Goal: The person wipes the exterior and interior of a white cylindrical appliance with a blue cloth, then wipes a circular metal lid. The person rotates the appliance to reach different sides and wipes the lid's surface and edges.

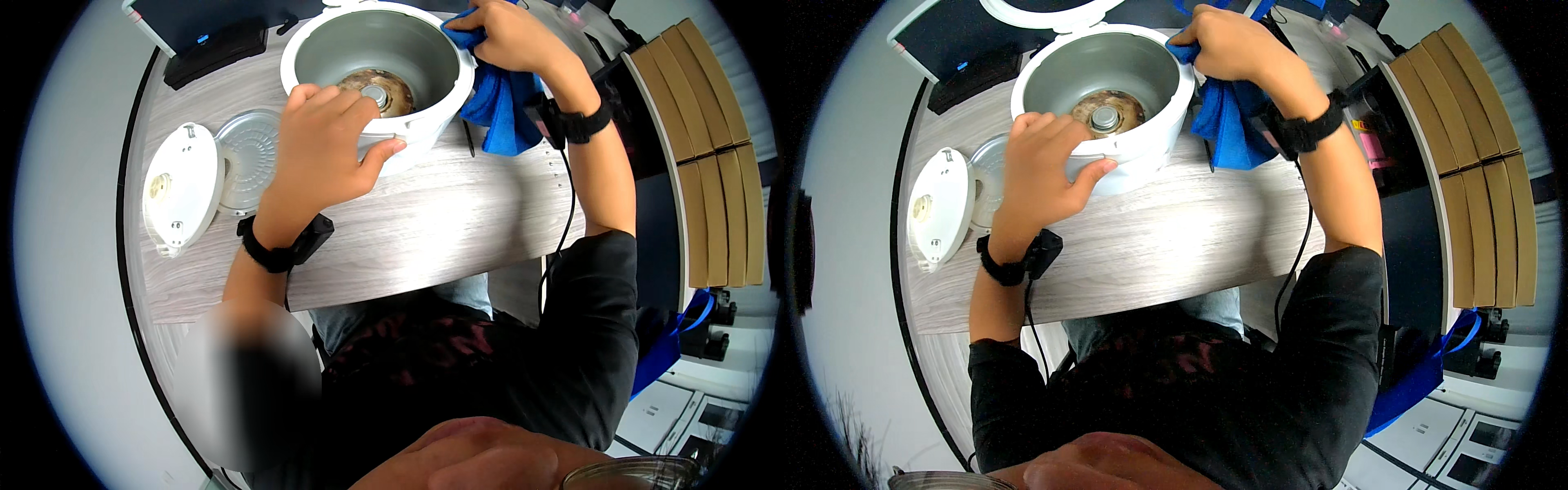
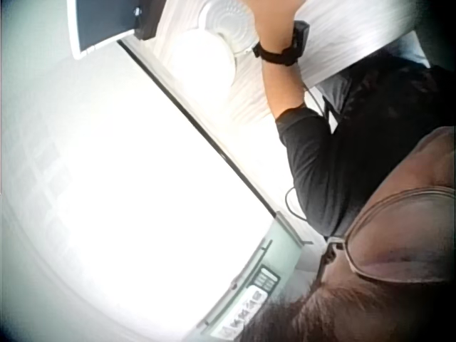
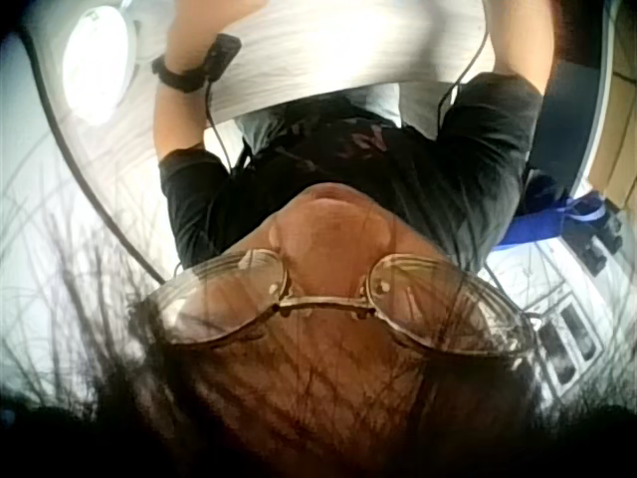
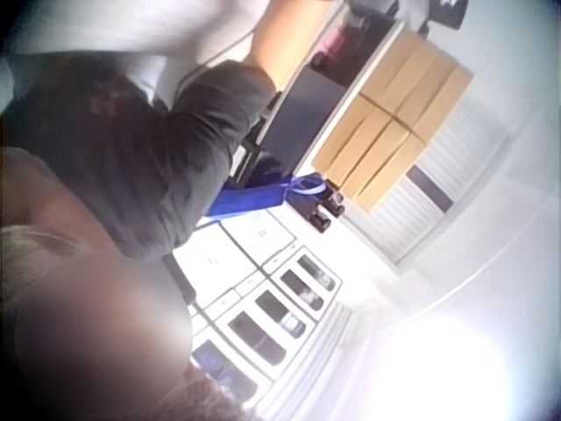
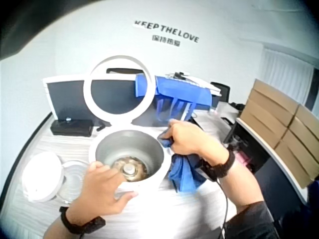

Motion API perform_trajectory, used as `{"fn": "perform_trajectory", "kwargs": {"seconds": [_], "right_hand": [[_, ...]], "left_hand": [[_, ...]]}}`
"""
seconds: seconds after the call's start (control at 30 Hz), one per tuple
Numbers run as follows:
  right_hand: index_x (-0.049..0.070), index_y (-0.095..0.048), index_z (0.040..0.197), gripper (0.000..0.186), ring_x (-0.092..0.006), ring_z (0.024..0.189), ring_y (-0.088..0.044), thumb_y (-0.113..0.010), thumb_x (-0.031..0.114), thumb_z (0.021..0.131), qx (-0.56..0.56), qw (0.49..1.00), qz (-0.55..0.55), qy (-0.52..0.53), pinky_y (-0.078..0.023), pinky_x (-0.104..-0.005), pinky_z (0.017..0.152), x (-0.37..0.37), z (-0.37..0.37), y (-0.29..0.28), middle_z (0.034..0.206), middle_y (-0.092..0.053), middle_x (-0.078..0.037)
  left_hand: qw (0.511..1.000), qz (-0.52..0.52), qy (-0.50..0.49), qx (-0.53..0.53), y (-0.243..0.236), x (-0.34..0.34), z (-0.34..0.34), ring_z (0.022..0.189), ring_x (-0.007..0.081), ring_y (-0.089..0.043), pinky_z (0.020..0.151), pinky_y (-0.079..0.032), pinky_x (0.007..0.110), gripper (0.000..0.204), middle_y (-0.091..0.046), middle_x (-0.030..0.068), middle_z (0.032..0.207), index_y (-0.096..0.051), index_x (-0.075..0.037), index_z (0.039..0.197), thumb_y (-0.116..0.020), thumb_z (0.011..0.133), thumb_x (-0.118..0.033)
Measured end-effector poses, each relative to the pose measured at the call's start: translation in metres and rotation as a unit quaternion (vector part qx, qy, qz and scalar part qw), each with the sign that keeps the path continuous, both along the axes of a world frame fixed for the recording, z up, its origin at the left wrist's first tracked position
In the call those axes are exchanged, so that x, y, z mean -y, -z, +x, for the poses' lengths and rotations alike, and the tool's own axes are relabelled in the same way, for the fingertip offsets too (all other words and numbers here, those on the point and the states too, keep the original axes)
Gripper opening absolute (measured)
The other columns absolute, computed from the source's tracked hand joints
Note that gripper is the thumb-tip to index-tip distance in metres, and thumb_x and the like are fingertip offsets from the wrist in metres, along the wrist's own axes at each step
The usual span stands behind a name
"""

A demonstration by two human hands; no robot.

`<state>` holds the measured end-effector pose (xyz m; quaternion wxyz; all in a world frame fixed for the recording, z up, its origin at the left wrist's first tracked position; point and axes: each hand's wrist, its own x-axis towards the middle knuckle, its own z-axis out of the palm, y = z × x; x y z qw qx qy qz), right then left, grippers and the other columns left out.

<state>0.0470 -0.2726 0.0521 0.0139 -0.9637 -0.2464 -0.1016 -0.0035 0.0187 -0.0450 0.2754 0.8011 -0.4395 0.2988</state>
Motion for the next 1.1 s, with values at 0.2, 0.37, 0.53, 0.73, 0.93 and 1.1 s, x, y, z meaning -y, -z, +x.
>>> {"fn": "perform_trajectory", "kwargs": {"seconds": [0.2, 0.37, 0.53, 0.73, 0.93, 1.1], "right_hand": [[0.007, -0.08, 0.108, 0.045, -0.0402, 0.1, -0.066, -0.065, 0.004, 0.066, -0.023, 0.998, -0.039, -0.034, -0.054, -0.0429, 0.087, -0.005, 0.049, -0.007, 0.1, -0.067, -0.023], [0.006, -0.081, 0.095, 0.028, -0.042, 0.092, -0.069, -0.067, 0.005, 0.07, -0.039, 0.993, -0.087, -0.063, -0.056, -0.0452, 0.082, -0.03, 0.073, -0.018, 0.092, -0.071, -0.023], [0.009, -0.079, 0.089, 0.018, -0.0379, 0.098, -0.069, -0.067, 0.009, 0.076, 0.016, 0.98, -0.187, -0.063, -0.057, -0.0432, 0.084, -0.054, 0.088, -0.012, 0.103, -0.07, -0.019], [0.009, -0.078, 0.094, 0.017, -0.0327, 0.113, -0.064, -0.067, 0.013, 0.082, 0.059, 0.972, -0.228, -0.019, -0.057, -0.0445, 0.09, -0.093, 0.081, -0.008, 0.116, -0.066, -0.013], [0.007, -0.076, 0.098, 0.019, -0.0295, 0.111, -0.063, -0.067, 0.014, 0.082, 0.105, 0.958, -0.265, -0.03, -0.055, -0.0447, 0.091, -0.112, 0.077, -0.005, 0.116, -0.067, -0.012], [0.007, -0.076, 0.098, 0.019, -0.028, 0.11, -0.063, -0.066, 0.015, 0.083, 0.143, 0.957, -0.247, -0.062, -0.053, -0.0432, 0.089, -0.123, 0.081, 0.003, 0.115, -0.068, -0.011]], "left_hand": [[1.0, 0.008, 0.005, -0.015, -0.002, 0.001, -0.001, 0.075, 0.0235, -0.054, 0.08, -0.036, 0.039, 0.033, -0.063, 0.0051, 0.079, -0.067, -0.007, 0.085, -0.083, 0.08, -0.036], [1.0, 0.006, 0.004, -0.007, -0.003, 0.0, -0.001, 0.073, 0.0236, -0.054, 0.078, -0.036, 0.038, 0.035, -0.062, 0.0049, 0.077, -0.067, -0.007, 0.083, -0.082, 0.08, -0.038], [1.0, -0.013, 0.002, 0.01, -0.003, 0.002, -0.001, 0.073, 0.023, -0.057, 0.078, -0.039, 0.038, 0.036, -0.062, 0.0043, 0.074, -0.068, -0.007, 0.081, -0.081, 0.078, -0.04], [1.0, -0.024, 0.01, -0.005, 0.003, 0.002, 0.001, 0.074, 0.0252, -0.055, 0.079, -0.037, 0.039, 0.035, -0.061, 0.0054, 0.076, -0.067, -0.006, 0.083, -0.081, 0.081, -0.037], [0.999, -0.035, 0.017, 0.005, 0.002, 0.002, 0.001, 0.075, 0.0263, -0.057, 0.08, -0.038, 0.039, 0.037, -0.06, 0.0067, 0.075, -0.066, -0.005, 0.081, -0.08, 0.082, -0.04], [0.999, -0.038, 0.016, 0.004, 0.002, 0.003, 0.001, 0.074, 0.0268, -0.057, 0.081, -0.039, 0.039, 0.037, -0.061, 0.0071, 0.075, -0.066, -0.005, 0.081, -0.079, 0.082, -0.04]]}}
